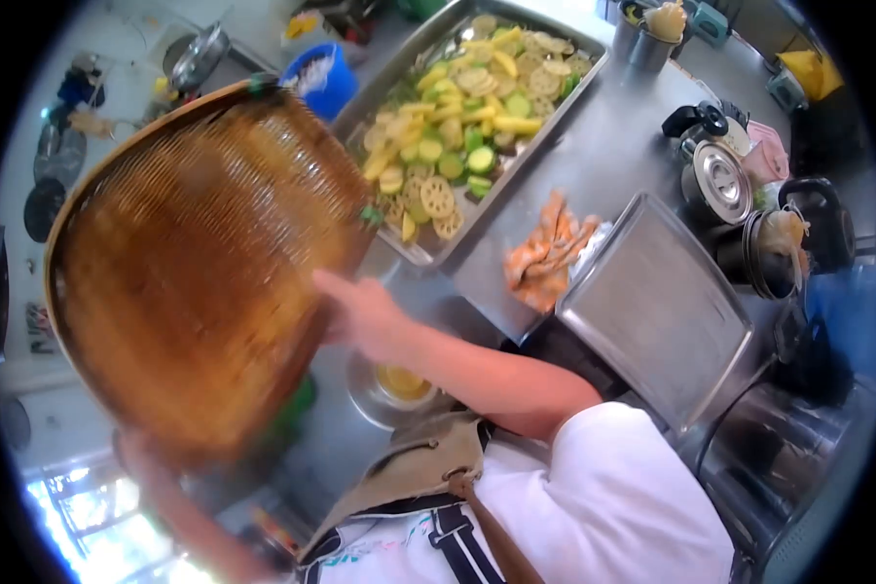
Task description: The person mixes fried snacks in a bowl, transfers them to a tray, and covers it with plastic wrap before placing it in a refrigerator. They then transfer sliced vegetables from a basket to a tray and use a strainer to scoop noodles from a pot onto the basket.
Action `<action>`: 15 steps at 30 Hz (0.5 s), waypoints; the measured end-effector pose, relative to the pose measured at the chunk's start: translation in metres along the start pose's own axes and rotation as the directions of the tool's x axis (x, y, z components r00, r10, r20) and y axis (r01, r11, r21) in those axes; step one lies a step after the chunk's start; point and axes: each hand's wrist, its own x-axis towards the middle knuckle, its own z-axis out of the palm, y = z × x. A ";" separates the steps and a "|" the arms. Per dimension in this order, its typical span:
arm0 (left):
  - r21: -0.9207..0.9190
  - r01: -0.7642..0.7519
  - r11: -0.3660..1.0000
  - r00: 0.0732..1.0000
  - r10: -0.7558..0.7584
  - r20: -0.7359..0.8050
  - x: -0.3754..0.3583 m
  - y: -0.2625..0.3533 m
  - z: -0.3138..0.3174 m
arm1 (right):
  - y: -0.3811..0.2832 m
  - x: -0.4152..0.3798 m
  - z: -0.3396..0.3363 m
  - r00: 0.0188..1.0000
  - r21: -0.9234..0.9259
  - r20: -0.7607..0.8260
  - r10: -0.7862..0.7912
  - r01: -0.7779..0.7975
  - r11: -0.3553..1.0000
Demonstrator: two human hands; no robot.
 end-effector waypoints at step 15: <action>-0.702 0.650 0.293 0.626 -0.730 0.275 -0.231 -0.399 -0.207 | 0.277 -0.053 -0.084 0.885 -0.527 -0.444 0.141 -0.385 0.757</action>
